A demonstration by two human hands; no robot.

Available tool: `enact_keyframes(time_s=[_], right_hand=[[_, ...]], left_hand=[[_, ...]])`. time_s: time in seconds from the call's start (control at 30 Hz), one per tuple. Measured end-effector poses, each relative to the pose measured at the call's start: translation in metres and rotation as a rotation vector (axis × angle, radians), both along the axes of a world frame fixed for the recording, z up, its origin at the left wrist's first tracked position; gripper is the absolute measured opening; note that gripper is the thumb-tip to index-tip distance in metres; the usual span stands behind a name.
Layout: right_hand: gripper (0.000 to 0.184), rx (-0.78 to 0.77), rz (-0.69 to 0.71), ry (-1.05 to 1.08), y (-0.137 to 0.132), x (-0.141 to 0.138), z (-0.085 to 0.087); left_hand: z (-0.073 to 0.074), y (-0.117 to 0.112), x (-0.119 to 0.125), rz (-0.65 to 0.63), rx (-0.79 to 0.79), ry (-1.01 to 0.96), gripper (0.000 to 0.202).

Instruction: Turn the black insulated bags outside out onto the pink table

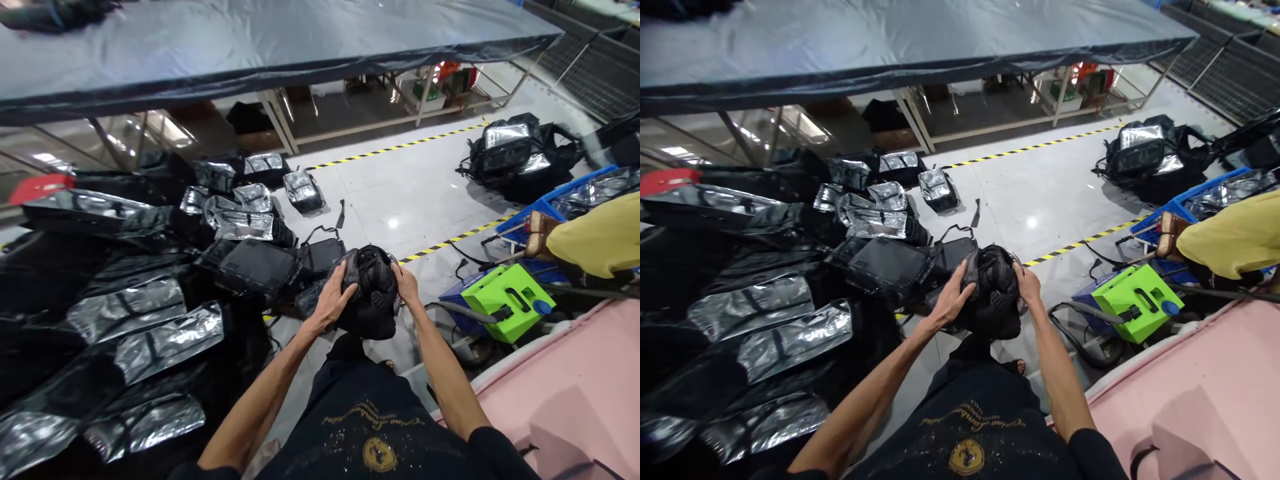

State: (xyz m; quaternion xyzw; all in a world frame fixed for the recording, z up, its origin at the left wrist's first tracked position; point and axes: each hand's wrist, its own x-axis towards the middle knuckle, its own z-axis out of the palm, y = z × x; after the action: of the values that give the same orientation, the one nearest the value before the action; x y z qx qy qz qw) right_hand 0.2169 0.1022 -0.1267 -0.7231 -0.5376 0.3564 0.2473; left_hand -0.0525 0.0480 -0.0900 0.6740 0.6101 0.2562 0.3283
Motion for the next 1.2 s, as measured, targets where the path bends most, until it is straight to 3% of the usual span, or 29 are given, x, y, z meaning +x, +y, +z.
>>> enact_keyframes(time_s=[0.07, 0.13, 0.2, 0.27, 0.33, 0.4, 0.5, 0.6, 0.67, 0.77, 0.87, 0.97, 1.07, 1.2], right_hand=[[0.066, -0.100, -0.004, 0.005, 0.003, 0.010, -0.015], [0.068, -0.117, 0.022, 0.008, 0.007, 0.020, -0.017], [0.067, -0.126, 0.061, 0.010, 0.009, 0.028, -0.010], [0.068, -0.109, 0.067, -0.006, 0.010, 0.034, 0.001], [0.069, -0.041, 0.044, -0.023, 0.013, 0.039, 0.010], [0.070, 0.048, 0.021, -0.030, 0.019, 0.040, 0.015], [0.072, 0.060, -0.009, -0.055, 0.033, 0.036, 0.010], [0.073, 0.048, -0.049, 0.033, 0.030, 0.032, -0.006], [0.075, 0.162, -0.086, 0.127, 0.009, 0.040, -0.021], [0.098, 0.282, -0.098, 0.178, -0.053, 0.068, -0.045], [0.119, 0.114, -0.147, 0.194, -0.119, 0.099, -0.065], [0.101, -0.061, -0.257, 0.253, -0.152, 0.114, -0.073], [0.079, 0.023, -0.332, 0.291, -0.146, 0.117, -0.062], [0.066, 0.035, -0.449, 0.333, -0.113, 0.112, -0.019]], left_hand=[[-0.029, -0.015, -0.004, -0.042, -0.036, -0.144, 0.100], [-0.039, -0.029, -0.002, -0.076, -0.008, -0.204, 0.114], [-0.036, -0.038, 0.002, -0.052, 0.000, -0.212, 0.113], [-0.026, -0.041, 0.006, 0.024, -0.033, -0.229, 0.092], [-0.013, -0.036, 0.008, 0.102, -0.052, -0.270, 0.073], [-0.003, -0.024, 0.009, 0.143, -0.025, -0.305, 0.070], [0.002, -0.002, 0.010, 0.168, -0.037, -0.349, 0.063], [-0.008, 0.013, 0.012, 0.119, -0.134, -0.396, 0.057], [-0.020, 0.016, 0.012, 0.093, -0.177, -0.415, 0.058], [-0.036, 0.014, 0.015, 0.140, -0.209, -0.435, 0.060], [-0.045, 0.013, 0.018, 0.194, -0.223, -0.463, 0.061], [-0.049, 0.015, 0.018, 0.222, -0.233, -0.484, 0.062], [-0.048, 0.021, 0.012, 0.276, -0.239, -0.503, 0.066], [-0.041, 0.042, -0.006, 0.454, -0.223, -0.493, 0.071]])
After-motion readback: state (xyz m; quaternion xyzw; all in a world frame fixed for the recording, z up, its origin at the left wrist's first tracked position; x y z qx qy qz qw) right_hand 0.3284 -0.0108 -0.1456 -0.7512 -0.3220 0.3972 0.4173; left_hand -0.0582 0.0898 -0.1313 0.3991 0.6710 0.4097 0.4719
